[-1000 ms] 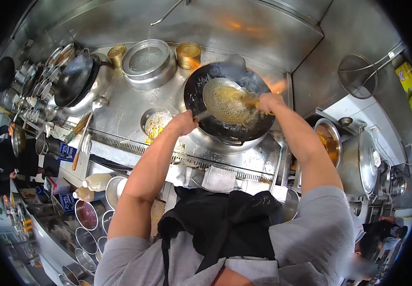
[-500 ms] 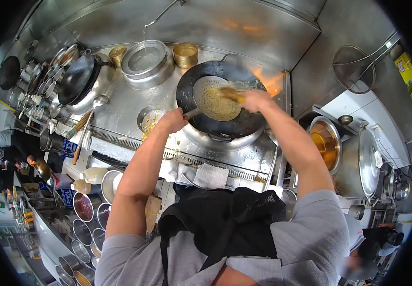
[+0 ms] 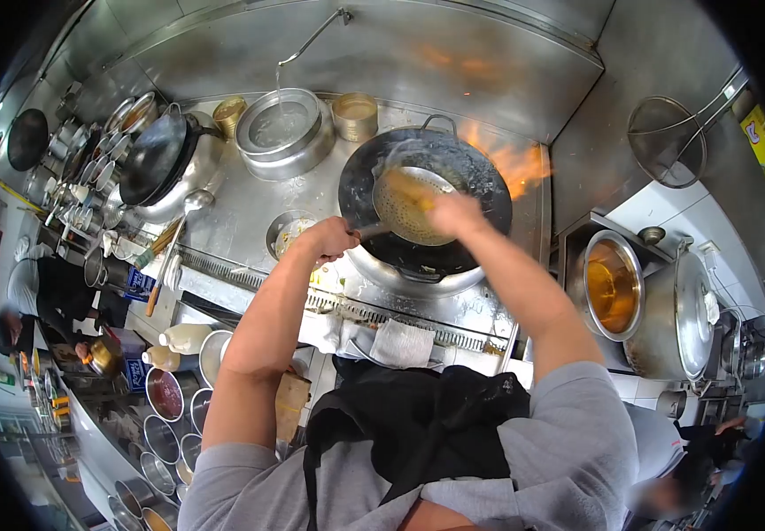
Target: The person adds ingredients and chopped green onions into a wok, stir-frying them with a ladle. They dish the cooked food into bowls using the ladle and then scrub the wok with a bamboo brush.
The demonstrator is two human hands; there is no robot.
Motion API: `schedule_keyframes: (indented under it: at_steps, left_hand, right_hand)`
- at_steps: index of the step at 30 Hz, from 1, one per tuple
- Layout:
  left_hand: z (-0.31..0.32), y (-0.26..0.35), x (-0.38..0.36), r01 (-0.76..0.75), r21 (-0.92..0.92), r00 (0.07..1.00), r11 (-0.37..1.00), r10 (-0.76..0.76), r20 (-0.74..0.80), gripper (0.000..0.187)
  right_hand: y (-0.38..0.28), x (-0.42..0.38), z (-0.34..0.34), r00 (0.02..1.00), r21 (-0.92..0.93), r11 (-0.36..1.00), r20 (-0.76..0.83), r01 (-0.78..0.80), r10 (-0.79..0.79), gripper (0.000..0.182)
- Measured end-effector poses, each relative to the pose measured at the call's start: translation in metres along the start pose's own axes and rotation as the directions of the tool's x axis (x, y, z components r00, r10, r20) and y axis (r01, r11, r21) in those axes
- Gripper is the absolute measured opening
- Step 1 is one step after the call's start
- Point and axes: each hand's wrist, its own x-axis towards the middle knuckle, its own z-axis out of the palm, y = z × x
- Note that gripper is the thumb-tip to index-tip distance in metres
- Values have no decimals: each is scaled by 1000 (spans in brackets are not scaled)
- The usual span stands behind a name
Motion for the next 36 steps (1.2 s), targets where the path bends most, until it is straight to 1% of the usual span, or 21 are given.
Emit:
schedule_keyframes:
  at_steps: [1,2,4,6,8,10,12,15,16,18,22,24,26,28,29,30,31,32,34,35,36]
  left_hand:
    - [-4,1,0,-2,46,1000,999,2,14,33]
    - [-10,-4,6,0,48,1000,999,-1,13,33]
    - [-14,-23,17,-32,49,996,998,27,84,36]
    - [-19,-9,-6,-27,187,1000,982,29,-11,30]
    - [-9,-9,-15,-45,591,853,805,339,-397,24]
    - [-11,-4,-39,62,563,891,824,209,-403,28]
    - [-12,-35,-48,24,533,683,846,376,-627,37]
    - [1,-79,-58,30,286,575,958,217,-789,47]
    - [12,-96,-60,30,278,577,960,211,-789,47]
    - [43,-136,-61,-93,127,386,988,153,-910,50]
    - [98,-209,-83,-208,-216,478,954,-93,-873,45]
    - [115,-218,-104,-157,-664,705,731,-388,-594,43]
    - [148,-253,-100,-159,-724,738,672,-406,-539,44]
    - [173,-281,-86,-77,-808,779,584,-470,-414,46]
    - [178,-285,-82,-24,-703,735,711,-464,-494,46]
    - [182,-286,-77,44,-580,695,814,-442,-567,47]
    - [184,-286,-74,113,-311,632,944,-310,-710,48]
    - [182,-289,-68,199,-202,703,959,-283,-653,50]
    - [162,-225,-90,318,-61,532,946,-231,-815,57]
    - [164,-224,-85,166,-50,585,985,-139,-799,64]
    - [171,-225,-81,9,-44,630,999,-40,-776,72]
  right_hand:
    - [-12,-5,23,983,58,983,-69,173,-169,49]
    - [-15,2,66,929,4,987,-339,158,-148,35]
    - [19,23,36,1000,-71,997,-27,-15,13,34]
    - [56,21,-9,996,-156,984,23,-85,90,34]
    - [76,-12,-49,976,-95,972,-10,-216,216,41]
    - [123,-41,-41,974,23,982,-126,-185,186,60]
    - [125,-90,-45,963,138,974,-177,-179,202,75]
    - [125,-147,4,954,361,916,-165,-178,250,90]
    - [135,-152,43,958,453,887,-209,-84,197,91]
    - [135,-164,82,965,309,927,-82,-214,250,83]
    - [118,-172,31,980,250,957,-87,-150,177,74]
    - [104,-162,-4,993,189,978,-60,-85,98,69]
    - [78,-136,-29,975,148,988,211,44,-75,57]
    - [58,-66,9,964,27,971,121,236,-237,51]
    - [34,-30,12,964,142,965,113,222,-239,51]
    - [35,30,59,905,164,897,-195,411,-379,48]
    - [3,41,45,984,393,902,-87,176,-154,48]
    - [-37,42,27,996,569,818,67,-84,55,48]
    - [-67,24,25,984,659,735,167,-161,66,48]
    - [-72,12,31,961,729,635,266,-256,82,48]
    - [-61,-1,41,991,697,716,125,-47,-57,48]
